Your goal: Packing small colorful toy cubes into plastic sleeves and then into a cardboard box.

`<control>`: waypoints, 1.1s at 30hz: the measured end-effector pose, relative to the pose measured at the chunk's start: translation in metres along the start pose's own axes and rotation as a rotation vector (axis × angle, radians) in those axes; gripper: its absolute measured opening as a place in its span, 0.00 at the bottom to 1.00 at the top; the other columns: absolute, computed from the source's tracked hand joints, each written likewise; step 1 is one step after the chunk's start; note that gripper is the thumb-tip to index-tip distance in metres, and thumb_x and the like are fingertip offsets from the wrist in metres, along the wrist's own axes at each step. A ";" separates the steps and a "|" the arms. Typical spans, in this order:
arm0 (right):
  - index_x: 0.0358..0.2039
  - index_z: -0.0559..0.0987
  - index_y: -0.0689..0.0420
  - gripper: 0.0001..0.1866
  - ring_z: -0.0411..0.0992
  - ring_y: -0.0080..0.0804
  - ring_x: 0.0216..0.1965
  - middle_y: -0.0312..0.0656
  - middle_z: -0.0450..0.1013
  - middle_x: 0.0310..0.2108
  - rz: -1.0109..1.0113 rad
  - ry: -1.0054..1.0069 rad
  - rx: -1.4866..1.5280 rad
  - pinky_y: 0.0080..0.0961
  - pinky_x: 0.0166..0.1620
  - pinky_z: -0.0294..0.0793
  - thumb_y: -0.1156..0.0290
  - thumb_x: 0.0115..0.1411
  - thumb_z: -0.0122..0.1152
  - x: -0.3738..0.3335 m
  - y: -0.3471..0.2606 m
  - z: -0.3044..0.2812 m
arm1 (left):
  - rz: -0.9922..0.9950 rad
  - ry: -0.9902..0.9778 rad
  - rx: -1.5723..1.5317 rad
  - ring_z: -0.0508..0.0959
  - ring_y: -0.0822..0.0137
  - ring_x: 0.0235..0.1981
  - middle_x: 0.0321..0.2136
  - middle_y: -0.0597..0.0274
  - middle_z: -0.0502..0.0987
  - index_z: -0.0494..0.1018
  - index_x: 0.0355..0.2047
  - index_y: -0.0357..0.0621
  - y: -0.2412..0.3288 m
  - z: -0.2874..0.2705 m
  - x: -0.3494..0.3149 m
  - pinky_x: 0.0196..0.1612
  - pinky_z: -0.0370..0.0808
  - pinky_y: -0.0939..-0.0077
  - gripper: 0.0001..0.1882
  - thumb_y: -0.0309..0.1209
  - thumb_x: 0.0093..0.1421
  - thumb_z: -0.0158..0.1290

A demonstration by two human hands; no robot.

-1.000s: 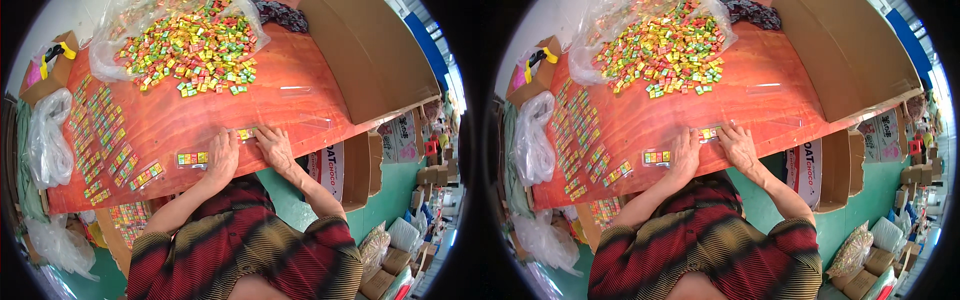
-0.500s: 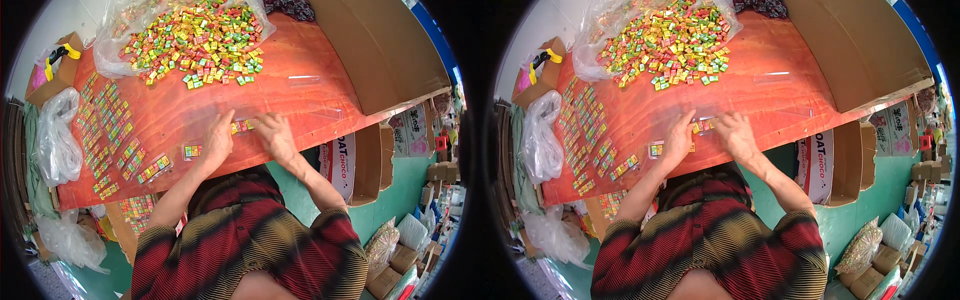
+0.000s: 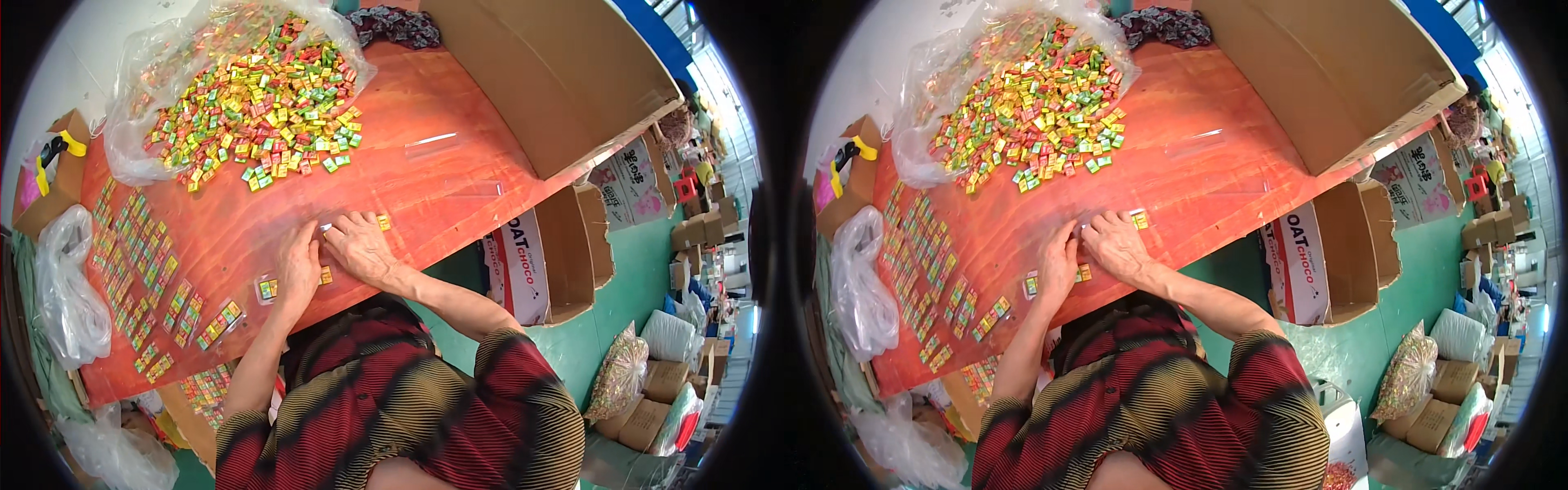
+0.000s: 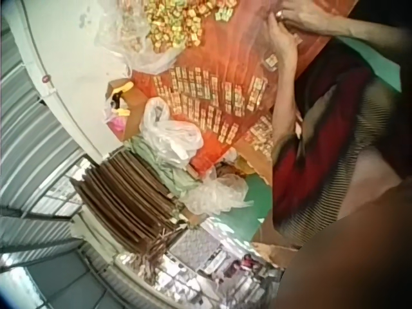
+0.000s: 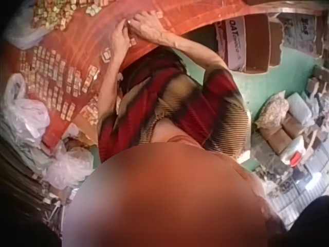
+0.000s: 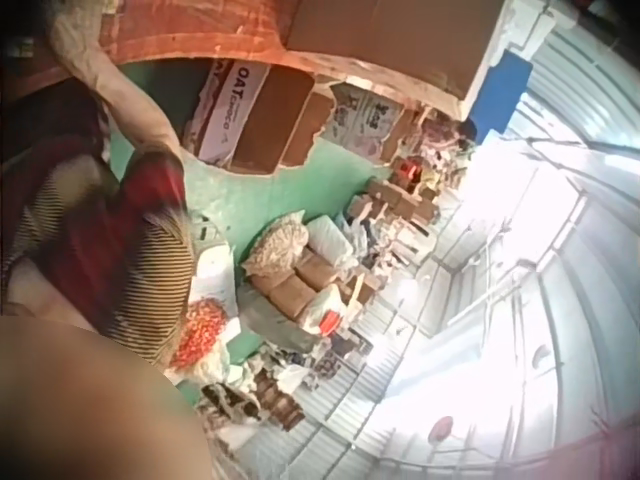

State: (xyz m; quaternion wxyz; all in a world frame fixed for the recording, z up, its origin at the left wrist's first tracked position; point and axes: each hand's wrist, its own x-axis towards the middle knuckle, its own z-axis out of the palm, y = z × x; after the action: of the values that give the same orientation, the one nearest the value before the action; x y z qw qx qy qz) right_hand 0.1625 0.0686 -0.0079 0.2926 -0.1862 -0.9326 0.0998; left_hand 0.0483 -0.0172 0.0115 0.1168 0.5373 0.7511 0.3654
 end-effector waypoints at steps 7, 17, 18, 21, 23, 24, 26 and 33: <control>0.30 0.73 0.53 0.10 0.64 0.37 0.35 0.38 0.67 0.28 0.129 0.011 -0.064 0.38 0.41 0.59 0.67 0.44 0.59 -0.008 0.003 -0.009 | 0.008 0.040 0.018 0.69 0.49 0.36 0.32 0.48 0.70 0.69 0.39 0.38 0.000 -0.002 0.000 0.40 0.66 0.63 0.14 0.24 0.50 0.47; 0.29 0.73 0.57 0.14 0.64 0.38 0.34 0.40 0.68 0.27 0.160 -0.041 0.071 0.35 0.43 0.58 0.65 0.42 0.62 0.001 0.011 -0.019 | -0.011 0.093 0.087 0.68 0.52 0.34 0.29 0.52 0.69 0.70 0.38 0.40 -0.008 -0.013 -0.016 0.36 0.66 0.63 0.13 0.27 0.50 0.49; 0.29 0.73 0.57 0.14 0.64 0.38 0.33 0.40 0.68 0.27 0.173 -0.043 0.078 0.35 0.43 0.58 0.66 0.42 0.62 0.000 0.012 -0.021 | -0.029 0.078 0.088 0.68 0.53 0.33 0.29 0.53 0.69 0.70 0.38 0.41 -0.006 -0.015 -0.019 0.36 0.66 0.63 0.13 0.27 0.50 0.49; 0.30 0.73 0.57 0.13 0.64 0.39 0.32 0.41 0.68 0.27 0.165 -0.039 0.073 0.34 0.42 0.58 0.67 0.43 0.62 0.000 0.015 -0.021 | -0.036 0.055 0.108 0.69 0.55 0.33 0.29 0.55 0.70 0.71 0.37 0.42 0.000 -0.020 -0.024 0.35 0.66 0.63 0.12 0.28 0.50 0.50; 0.30 0.73 0.57 0.13 0.64 0.39 0.32 0.41 0.68 0.26 0.143 -0.032 0.062 0.34 0.42 0.58 0.68 0.43 0.62 0.002 0.018 -0.021 | -0.031 0.059 0.120 0.69 0.56 0.33 0.30 0.56 0.70 0.71 0.37 0.43 -0.002 -0.020 -0.026 0.34 0.66 0.64 0.12 0.28 0.50 0.50; 0.31 0.73 0.58 0.12 0.64 0.38 0.31 0.41 0.68 0.26 0.157 -0.030 0.071 0.33 0.41 0.60 0.70 0.45 0.60 0.002 0.020 -0.022 | -0.024 0.062 0.134 0.69 0.56 0.33 0.30 0.56 0.70 0.71 0.36 0.43 -0.003 -0.020 -0.027 0.34 0.66 0.64 0.12 0.28 0.49 0.50; 0.32 0.73 0.59 0.11 0.65 0.37 0.30 0.41 0.68 0.26 0.170 -0.031 0.077 0.33 0.40 0.61 0.72 0.46 0.59 0.003 0.026 -0.026 | -0.019 0.074 0.132 0.69 0.56 0.33 0.30 0.57 0.70 0.71 0.36 0.43 -0.006 -0.019 -0.028 0.35 0.66 0.64 0.12 0.28 0.49 0.50; 0.32 0.73 0.61 0.08 0.68 0.34 0.28 0.45 0.70 0.25 0.574 0.113 0.489 0.26 0.32 0.69 0.77 0.49 0.56 -0.005 0.044 -0.039 | 0.012 0.085 0.165 0.68 0.57 0.34 0.30 0.58 0.71 0.71 0.37 0.44 -0.002 -0.015 -0.028 0.36 0.65 0.64 0.12 0.28 0.49 0.50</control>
State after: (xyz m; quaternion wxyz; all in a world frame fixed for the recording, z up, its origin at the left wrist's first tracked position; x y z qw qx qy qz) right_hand 0.2018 0.1092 0.0079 0.3394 -0.3695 -0.7737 0.3868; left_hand 0.0493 -0.0485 0.0149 0.0377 0.5336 0.7797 0.3255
